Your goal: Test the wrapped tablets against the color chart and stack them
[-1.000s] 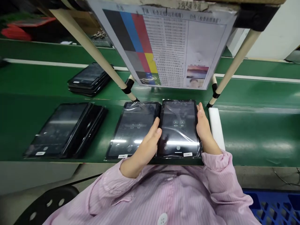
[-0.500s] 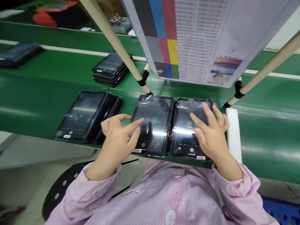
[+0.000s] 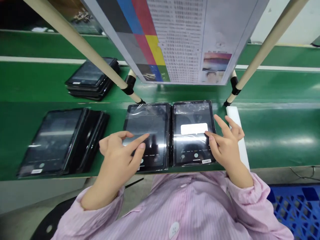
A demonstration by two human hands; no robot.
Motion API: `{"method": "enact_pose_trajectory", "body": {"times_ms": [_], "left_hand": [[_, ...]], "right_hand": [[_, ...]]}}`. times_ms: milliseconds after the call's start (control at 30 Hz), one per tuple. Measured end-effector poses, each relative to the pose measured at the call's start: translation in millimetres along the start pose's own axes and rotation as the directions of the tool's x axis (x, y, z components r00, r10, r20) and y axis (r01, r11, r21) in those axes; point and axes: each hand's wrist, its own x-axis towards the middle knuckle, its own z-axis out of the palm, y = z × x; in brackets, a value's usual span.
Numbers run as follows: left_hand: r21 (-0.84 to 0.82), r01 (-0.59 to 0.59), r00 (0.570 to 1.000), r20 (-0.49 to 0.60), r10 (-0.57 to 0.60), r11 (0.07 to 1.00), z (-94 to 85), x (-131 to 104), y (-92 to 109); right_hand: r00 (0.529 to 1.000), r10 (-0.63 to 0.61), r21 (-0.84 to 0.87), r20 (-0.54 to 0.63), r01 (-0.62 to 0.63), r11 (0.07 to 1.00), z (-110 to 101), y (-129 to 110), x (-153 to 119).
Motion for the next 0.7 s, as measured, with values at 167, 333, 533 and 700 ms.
{"method": "enact_pose_trajectory", "body": {"times_ms": [167, 333, 533, 700], "left_hand": [[0.041, -0.029, 0.999, 0.017, 0.028, 0.999, 3.7, 0, 13], [0.048, -0.006, 0.999, 0.049, 0.003, 0.999, 5.9, 7, 19], [-0.134, 0.051, 0.988, 0.152, -0.030, 0.990, 4.3, 4, 34], [-0.624, 0.260, 0.917, 0.398, 0.013, 0.737, 24.7, -3, 81]], "right_hand": [[0.999, -0.016, 0.011, -0.048, 0.017, 1.000, 9, 2, 0], [0.974, 0.159, 0.122, -0.161, -0.140, 0.983, 4, 12, -1], [0.885, 0.450, 0.460, 0.120, -0.451, 0.765, 17, 46, -3], [0.848, 0.456, 0.678, 0.270, -0.503, 0.536, 44, 54, -3]]}}
